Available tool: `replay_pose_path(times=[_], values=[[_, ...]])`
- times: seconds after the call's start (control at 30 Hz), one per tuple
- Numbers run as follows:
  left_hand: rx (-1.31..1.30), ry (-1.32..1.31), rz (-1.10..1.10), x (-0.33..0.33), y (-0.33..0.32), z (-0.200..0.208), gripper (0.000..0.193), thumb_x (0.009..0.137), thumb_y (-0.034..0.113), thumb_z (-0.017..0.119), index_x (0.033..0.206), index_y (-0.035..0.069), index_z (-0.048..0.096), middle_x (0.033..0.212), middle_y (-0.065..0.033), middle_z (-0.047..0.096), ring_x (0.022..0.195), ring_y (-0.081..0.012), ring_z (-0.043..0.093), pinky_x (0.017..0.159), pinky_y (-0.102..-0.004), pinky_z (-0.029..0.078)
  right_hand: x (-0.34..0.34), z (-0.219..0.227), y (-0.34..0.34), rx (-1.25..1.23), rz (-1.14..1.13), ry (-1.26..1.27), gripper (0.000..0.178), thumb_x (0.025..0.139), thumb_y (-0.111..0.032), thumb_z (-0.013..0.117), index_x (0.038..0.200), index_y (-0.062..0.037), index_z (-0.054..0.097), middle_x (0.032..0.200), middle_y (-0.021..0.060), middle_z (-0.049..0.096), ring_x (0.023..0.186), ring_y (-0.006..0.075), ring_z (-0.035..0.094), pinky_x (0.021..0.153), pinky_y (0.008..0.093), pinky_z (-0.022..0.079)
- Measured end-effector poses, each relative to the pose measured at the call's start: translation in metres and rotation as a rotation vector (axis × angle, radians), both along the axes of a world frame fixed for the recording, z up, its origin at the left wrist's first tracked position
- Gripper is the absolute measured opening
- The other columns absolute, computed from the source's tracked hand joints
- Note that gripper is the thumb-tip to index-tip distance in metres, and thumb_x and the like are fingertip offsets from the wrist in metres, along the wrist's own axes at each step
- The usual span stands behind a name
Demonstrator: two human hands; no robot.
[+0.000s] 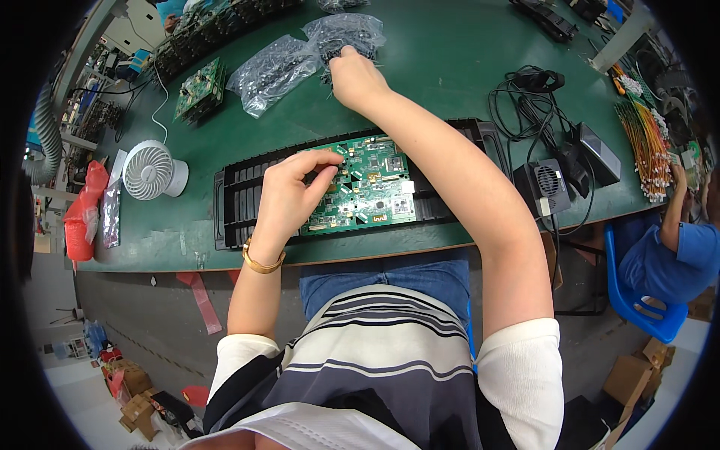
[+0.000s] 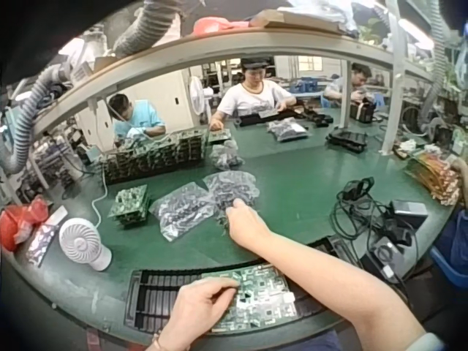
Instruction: The person places a circuit board onto a rack and inserts small electronic components into it by hand. They then move the board onto a stack and repeat the process with another circuit board.
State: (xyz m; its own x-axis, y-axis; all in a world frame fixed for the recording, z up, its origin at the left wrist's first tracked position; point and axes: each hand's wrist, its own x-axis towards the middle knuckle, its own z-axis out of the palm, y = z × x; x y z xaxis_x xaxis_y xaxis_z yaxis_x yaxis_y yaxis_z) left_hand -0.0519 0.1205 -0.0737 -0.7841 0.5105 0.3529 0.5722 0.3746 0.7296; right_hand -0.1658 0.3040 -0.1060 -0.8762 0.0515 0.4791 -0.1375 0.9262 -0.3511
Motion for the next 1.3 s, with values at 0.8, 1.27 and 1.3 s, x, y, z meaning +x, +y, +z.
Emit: replay_pose_path(times=[0.8, 1.27, 1.3], values=[[0.045, -0.156, -0.001, -0.004, -0.004, -0.004, 0.015, 0.079, -0.001, 0.065, 0.093, 0.002, 0.071, 0.082, -0.0041, 0.071, 0.055, -0.0116, 0.052, 0.053, -0.0224, 0.043, 0.067, 0.046, 0.007, -0.041, 0.086, -0.178, 0.011, 0.082, -0.001, 0.051, 0.083, -0.0009, 0.062, 0.091, 0.0168, 0.059, 0.076, 0.0363, 0.061, 0.071, 0.0431, 0.051], [-0.023, -0.157, -0.007, -0.002, -0.002, 0.002, 0.015, 0.079, 0.000, 0.064, 0.093, 0.003, 0.071, 0.083, -0.0046, 0.071, 0.056, -0.0148, 0.055, 0.055, -0.0243, 0.045, 0.107, 0.061, 0.006, -0.232, 0.112, 0.062, 0.006, 0.077, -0.002, 0.060, 0.083, -0.0018, 0.062, 0.083, 0.0093, 0.059, 0.065, 0.0246, 0.056, 0.061, 0.0332, 0.048], [-0.034, -0.140, -0.007, -0.003, -0.001, 0.003, 0.015, 0.079, 0.000, 0.064, 0.093, 0.003, 0.071, 0.083, -0.0050, 0.071, 0.057, -0.0160, 0.056, 0.056, -0.0250, 0.046, 0.111, 0.061, 0.007, -0.259, 0.128, 0.088, 0.007, 0.077, -0.002, 0.061, 0.083, -0.0019, 0.063, 0.083, 0.0093, 0.059, 0.064, 0.0241, 0.056, 0.060, 0.0325, 0.048]])
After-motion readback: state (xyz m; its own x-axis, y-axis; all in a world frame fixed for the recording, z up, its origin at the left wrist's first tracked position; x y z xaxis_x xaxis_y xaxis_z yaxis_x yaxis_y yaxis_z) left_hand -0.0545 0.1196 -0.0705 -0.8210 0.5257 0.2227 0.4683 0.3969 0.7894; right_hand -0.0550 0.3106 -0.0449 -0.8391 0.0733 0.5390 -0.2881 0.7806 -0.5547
